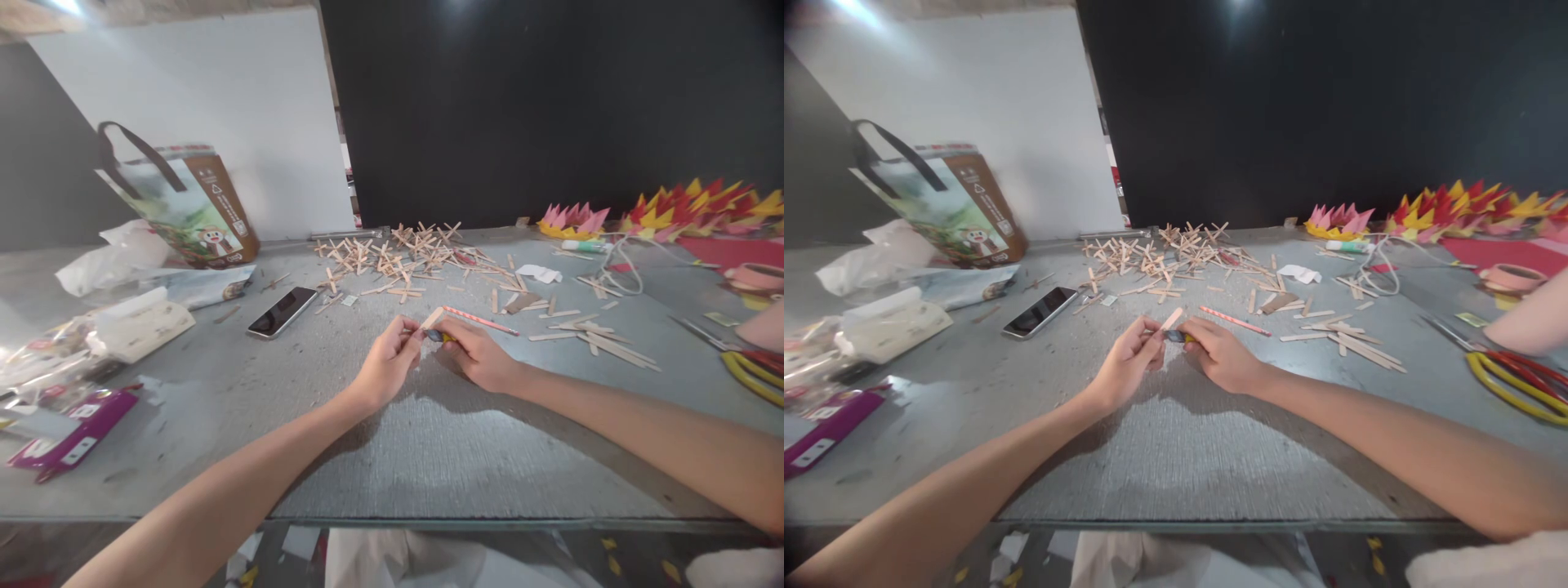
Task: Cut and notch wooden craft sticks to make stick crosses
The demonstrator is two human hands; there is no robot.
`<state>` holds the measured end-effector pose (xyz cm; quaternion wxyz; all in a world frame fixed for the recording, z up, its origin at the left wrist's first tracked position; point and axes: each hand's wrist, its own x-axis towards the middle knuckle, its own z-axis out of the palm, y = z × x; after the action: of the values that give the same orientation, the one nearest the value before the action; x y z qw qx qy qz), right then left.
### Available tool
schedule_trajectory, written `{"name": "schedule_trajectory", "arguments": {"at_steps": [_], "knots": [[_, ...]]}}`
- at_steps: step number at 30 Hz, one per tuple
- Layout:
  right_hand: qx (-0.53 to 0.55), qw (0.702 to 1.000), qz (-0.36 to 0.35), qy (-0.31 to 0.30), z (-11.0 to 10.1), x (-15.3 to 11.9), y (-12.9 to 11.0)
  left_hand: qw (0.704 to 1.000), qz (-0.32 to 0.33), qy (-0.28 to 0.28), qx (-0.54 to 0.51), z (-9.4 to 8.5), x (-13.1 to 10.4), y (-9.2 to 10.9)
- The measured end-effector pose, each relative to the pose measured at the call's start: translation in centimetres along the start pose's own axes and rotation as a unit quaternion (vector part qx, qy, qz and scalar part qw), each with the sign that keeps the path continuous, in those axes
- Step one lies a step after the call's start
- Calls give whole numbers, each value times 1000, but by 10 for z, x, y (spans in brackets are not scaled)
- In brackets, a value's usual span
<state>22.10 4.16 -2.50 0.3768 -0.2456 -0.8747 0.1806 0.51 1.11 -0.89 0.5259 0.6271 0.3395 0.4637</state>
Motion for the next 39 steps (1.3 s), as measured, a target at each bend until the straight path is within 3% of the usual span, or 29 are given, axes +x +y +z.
{"name": "schedule_trajectory", "arguments": {"at_steps": [15,25,39], "knots": [[3,1000,-5,-4,-1,1,0,1000,-3,-16,-2,-1,-1,-1],[6,1000,-16,-8,-2,2,-4,998,-1,-60,-5,-5,-1,-1],[3,1000,-22,-4,-2,3,-4,998,-6,-57,-19,-4,-1,0]]}}
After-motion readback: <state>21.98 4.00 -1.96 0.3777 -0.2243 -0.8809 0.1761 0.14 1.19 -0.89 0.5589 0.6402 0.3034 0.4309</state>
